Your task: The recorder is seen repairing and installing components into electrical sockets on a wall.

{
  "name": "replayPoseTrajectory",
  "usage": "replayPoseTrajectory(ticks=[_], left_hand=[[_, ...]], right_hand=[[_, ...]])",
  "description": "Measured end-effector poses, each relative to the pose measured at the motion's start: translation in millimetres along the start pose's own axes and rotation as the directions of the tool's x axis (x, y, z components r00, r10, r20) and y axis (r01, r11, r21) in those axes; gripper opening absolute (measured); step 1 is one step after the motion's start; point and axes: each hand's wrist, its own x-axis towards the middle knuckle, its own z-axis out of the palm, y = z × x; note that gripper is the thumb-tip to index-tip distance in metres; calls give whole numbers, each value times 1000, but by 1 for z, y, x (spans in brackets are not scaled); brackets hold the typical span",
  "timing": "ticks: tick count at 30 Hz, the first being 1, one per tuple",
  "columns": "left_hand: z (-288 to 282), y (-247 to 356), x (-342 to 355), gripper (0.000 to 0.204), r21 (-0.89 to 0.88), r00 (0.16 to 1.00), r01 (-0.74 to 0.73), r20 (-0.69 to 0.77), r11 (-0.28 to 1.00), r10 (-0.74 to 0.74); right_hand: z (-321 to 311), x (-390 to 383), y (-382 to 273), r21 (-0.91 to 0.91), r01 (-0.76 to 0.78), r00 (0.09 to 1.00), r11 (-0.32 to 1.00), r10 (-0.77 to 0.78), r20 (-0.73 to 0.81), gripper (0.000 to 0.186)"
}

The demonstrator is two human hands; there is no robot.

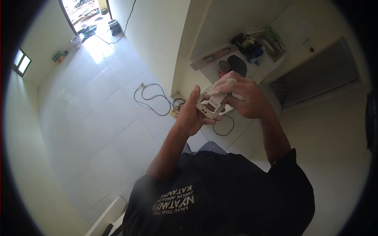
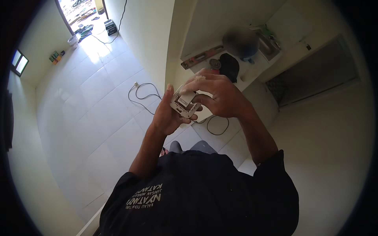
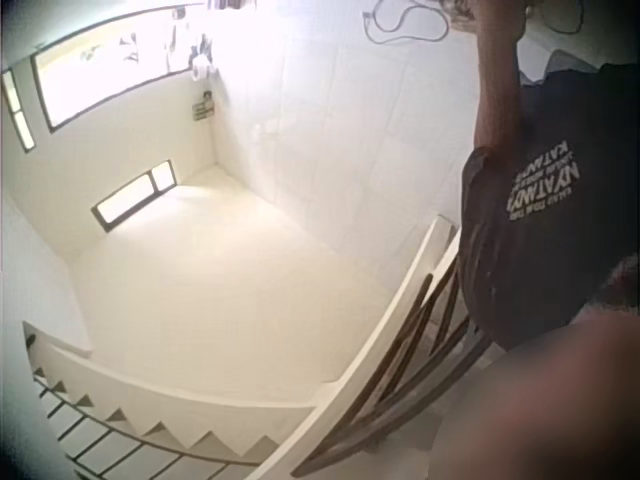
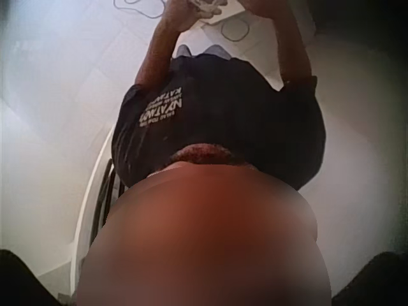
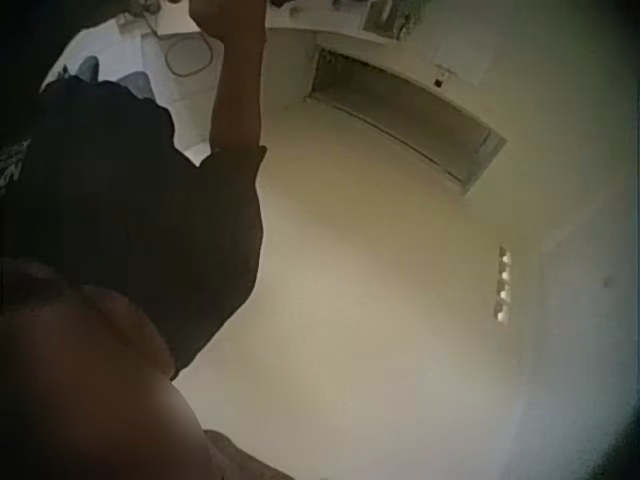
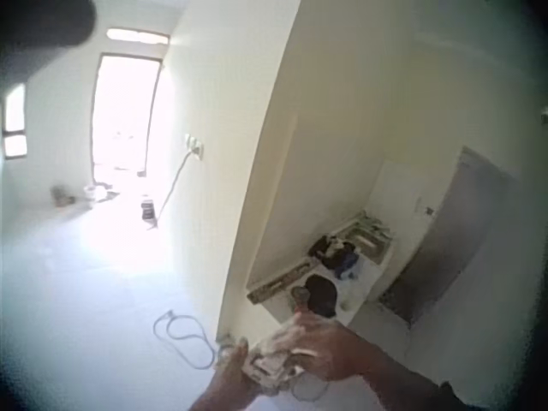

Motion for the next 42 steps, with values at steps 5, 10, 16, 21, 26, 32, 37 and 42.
replayPoseTrajectory(ticks=[5, 10, 16, 21, 26, 32, 37, 42], left_hand=[[12, -2, -3, 78, 48, 999, 33, -33, 998, -32], [8, -1, -5, 74, 87, 999, 24, -35, 996, -21], [14, -1, -4, 68, 109, 996, -52, -68, 993, 60], [17, -13, 1, 54, 194, 937, -333, -38, 923, 346], [21, -27, 15, 53, 260, 923, -366, -25, 894, 385], [43, -53, 49, 55, 264, 947, -305, -15, 915, 320], [71, -93, 92, 56, 336, 962, -267, 42, 903, 269], [97, -149, 144, 56, 459, 970, -242, 84, 855, 230]], right_hand=[[8, -10, 2, 15, -63, 998, 998, 63, 24, 28], [10, -10, 0, -59, -90, 996, 994, 90, 4, 32], [15, -12, -5, -122, -20, 999, 992, 15, -43, 30], [26, -31, -5, -197, 0, 990, 980, -28, -142, 31], [42, -49, -8, -15, -139, 904, 990, 121, -411, 47], [36, -98, 23, 203, -125, 793, 971, 221, -568, 58], [-1, -149, 47, 85, -170, 777, 982, 187, -602, 56], [-40, -215, 71, 51, -349, 705, 936, 298, -643, 54]])
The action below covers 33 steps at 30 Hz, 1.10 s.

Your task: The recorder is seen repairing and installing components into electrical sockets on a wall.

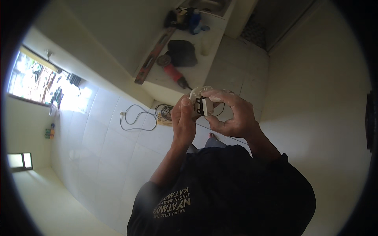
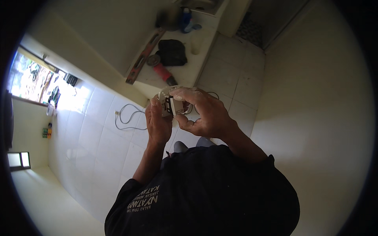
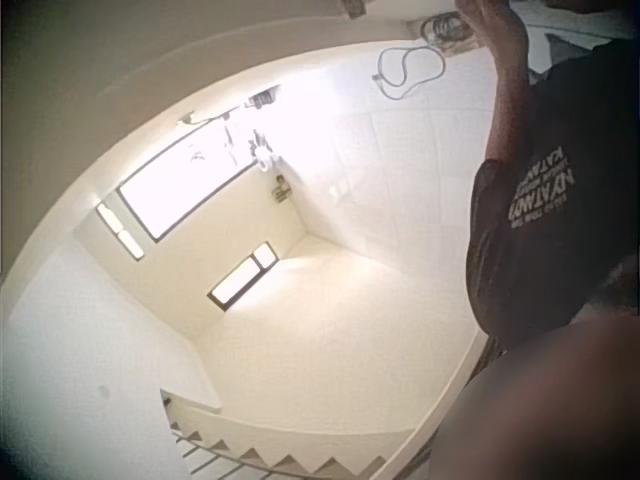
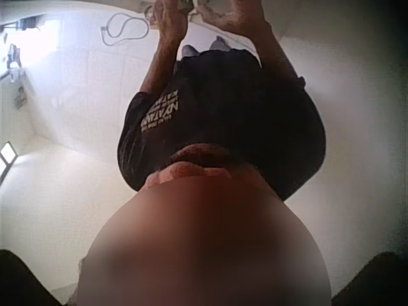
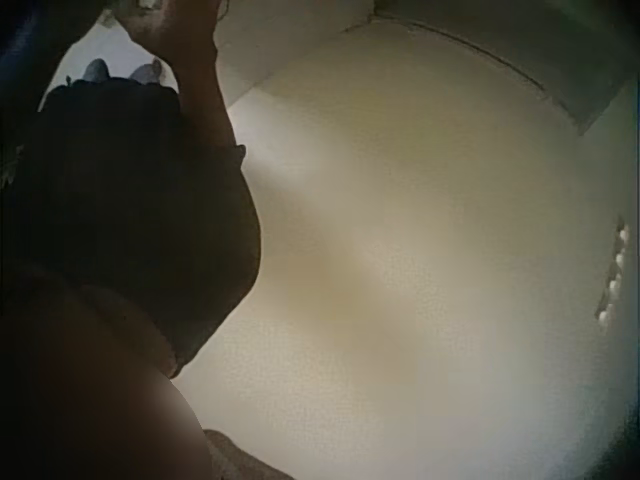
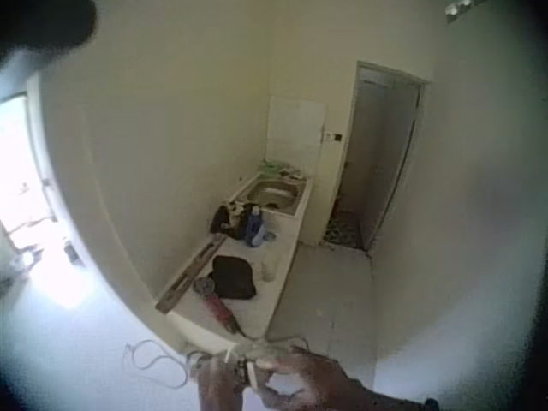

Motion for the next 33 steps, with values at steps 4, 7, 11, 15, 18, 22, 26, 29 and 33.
replayPoseTrajectory(ticks=[4, 7, 11, 15, 18, 22, 26, 29, 33], left_hand=[[54, -35, 29, 52, 34, 998, 46, 50, 998, -47], [92, -63, 48, 53, 34, 982, 155, 101, 987, -158], [138, -90, 69, 55, 89, 968, 221, 101, 971, -229], [159, -112, 92, 58, 73, 936, 299, 170, 951, -307], [175, -114, 108, 62, 55, 897, 392, 199, 918, -395], [179, -128, 129, 70, -56, 822, 566, 105, 822, -559], [185, -134, 157, 75, -71, 719, 658, 356, 750, -597], [193, -138, 176, 78, 43, 606, 723, 441, 690, -662], [206, -137, 200, 75, 179, 537, 724, 458, 666, -708]], right_hand=[[-57, -13, 44, -93, -4, 1000, 996, 2, -29, 52], [-88, -35, 81, -19, -55, 990, 998, 52, -131, 51], [-133, -46, 106, -25, -132, 982, 991, 127, -137, 52], [-158, -53, 129, 64, -197, 965, 978, 205, -164, 55], [-172, -53, 141, 27, -256, 951, 966, 257, -171, 49], [-197, -55, 164, 147, -212, 905, 966, 251, -343, 37], [-217, -56, 180, 690, -310, 581, 654, 705, -407, 33], [-223, -56, 192, 607, -478, 559, 635, 753, -348, 29], [-224, -47, 198, 591, -535, 584, 604, 770, -258, 37]])
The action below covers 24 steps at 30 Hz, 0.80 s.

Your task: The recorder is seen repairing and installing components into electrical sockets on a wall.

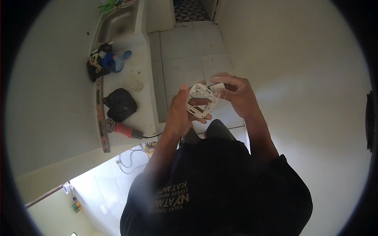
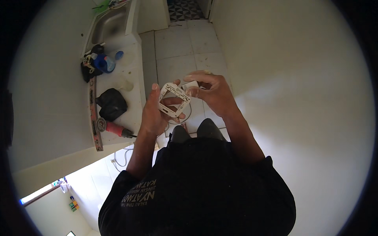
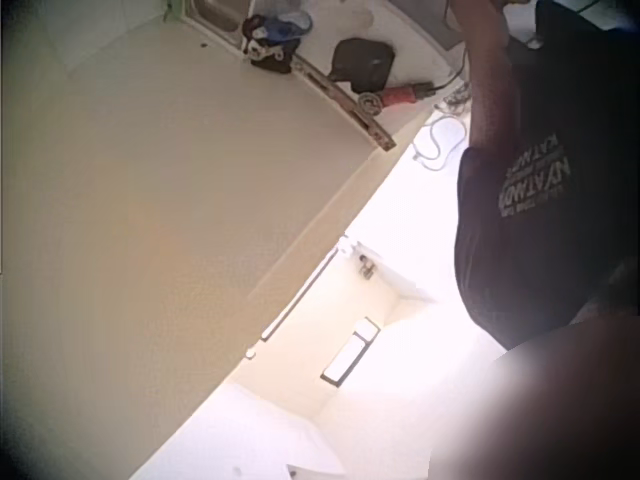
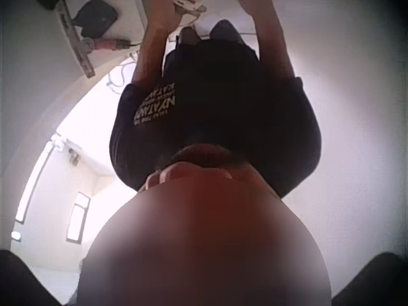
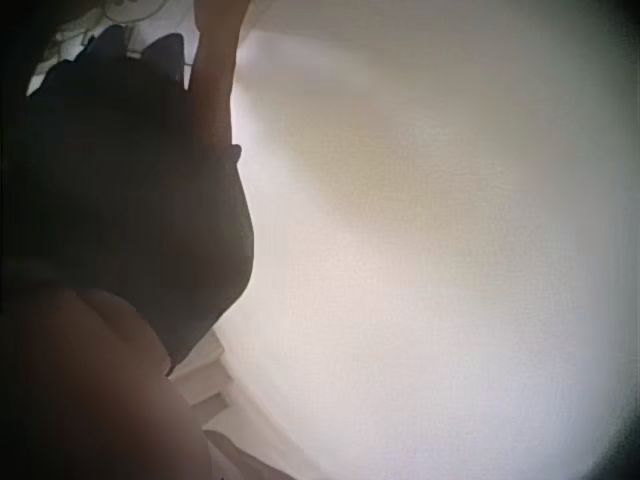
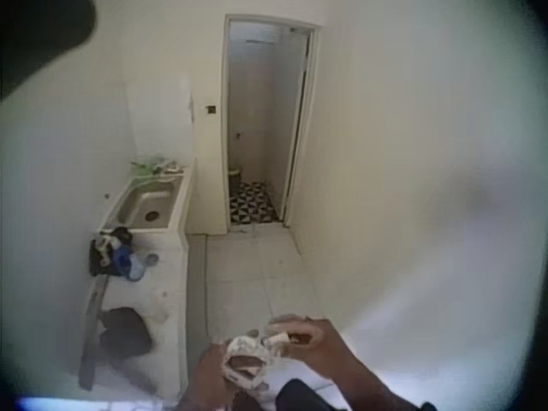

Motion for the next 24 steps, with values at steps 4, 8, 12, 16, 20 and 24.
replayPoseTrajectory(ticks=[4, 8, 12, 16, 20, 24], left_hand=[[5, 11, 17, 68, 30, 997, 77, -31, 997, -76], [-5, 5, 33, 65, -100, 988, 153, 37, 983, -150], [0, -14, 46, 62, -216, 993, 65, -86, 974, -85], [10, -23, 54, 51, -109, 989, 55, -129, 993, -69], [26, -26, 55, 63, -374, 989, 73, 149, 925, -17], [31, -29, 56, 70, -435, 969, 82, 246, 897, 31]], right_hand=[[-14, 7, 3, 236, -116, 985, 965, 81, 151, 33], [-13, 8, -7, 50, 22, 993, 999, -28, 116, 39], [-8, 4, -8, 60, 8, 1000, 998, -7, -17, 35], [-12, 3, -7, -235, 100, 988, 967, -125, -94, 30], [-13, 4, -13, -476, 174, 976, 862, -214, -31, 30], [-8, 3, -10, -475, 132, 970, 870, -211, -116, 32]])
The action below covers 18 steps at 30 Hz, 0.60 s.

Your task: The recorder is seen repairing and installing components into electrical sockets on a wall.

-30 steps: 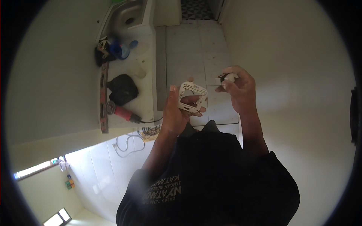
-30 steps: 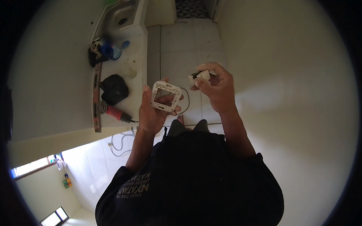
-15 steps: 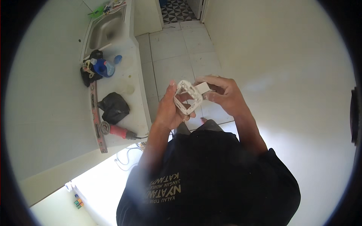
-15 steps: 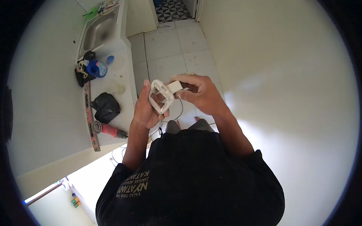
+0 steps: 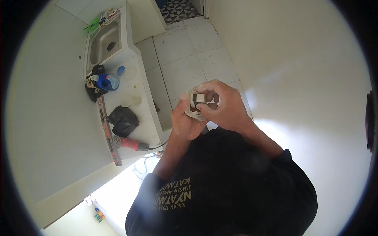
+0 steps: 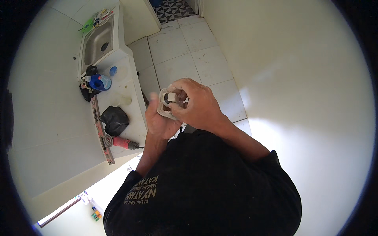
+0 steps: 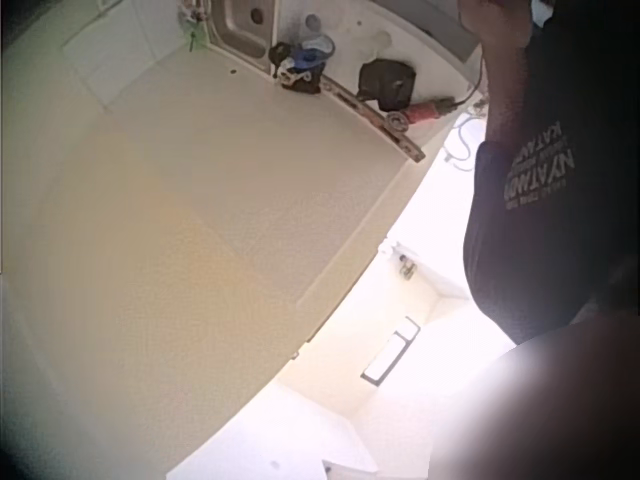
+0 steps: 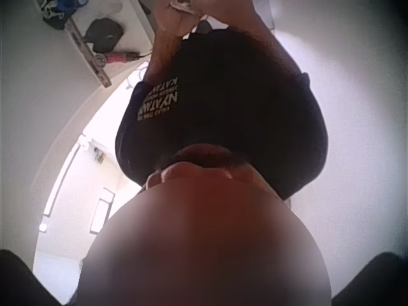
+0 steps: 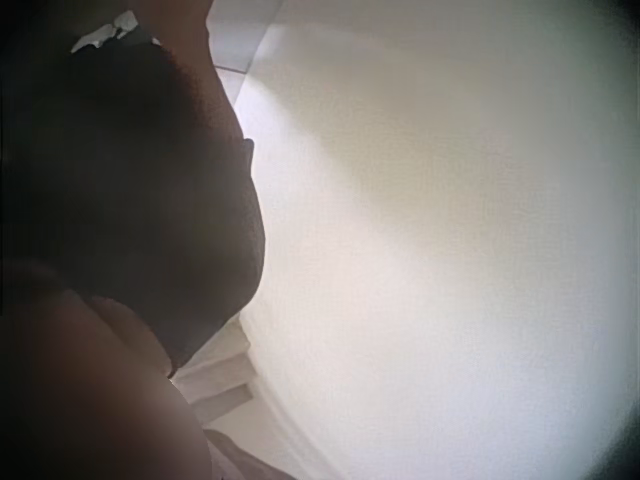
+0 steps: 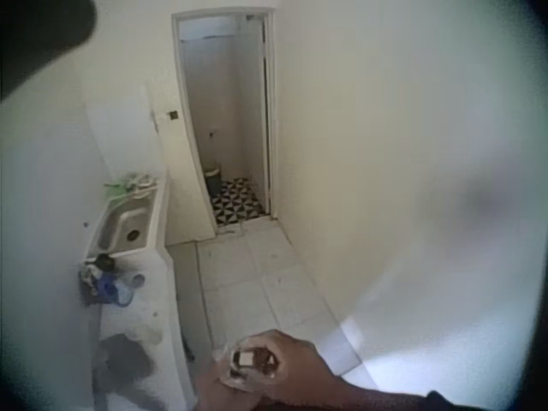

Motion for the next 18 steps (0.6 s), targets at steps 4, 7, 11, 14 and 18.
replayPoseTrajectory(ticks=[4, 7, 11, 14, 18], left_hand=[[-8, 1, 12, 76, -88, 999, 35, -3, 996, -35], [4, 4, 14, 79, -82, 998, 18, 64, 996, -13], [2, 3, 17, 83, -66, 990, 38, 139, 997, -29], [7, 5, 17, 84, -62, 998, 49, 33, 997, -47], [1, 2, 16, 83, -51, 999, 41, 36, 998, -39]], right_hand=[[-4, -1, 4, -62, 94, 991, 994, -100, -89, 31], [-17, 0, -1, -107, 98, 991, 989, -106, -76, 30], [-17, -4, -8, -94, 45, 993, 995, -55, -109, 30], [-15, -3, 0, -353, 242, 951, 904, -293, -98, 30], [-9, -6, -3, -389, 269, 939, 881, -331, -98, 31]])
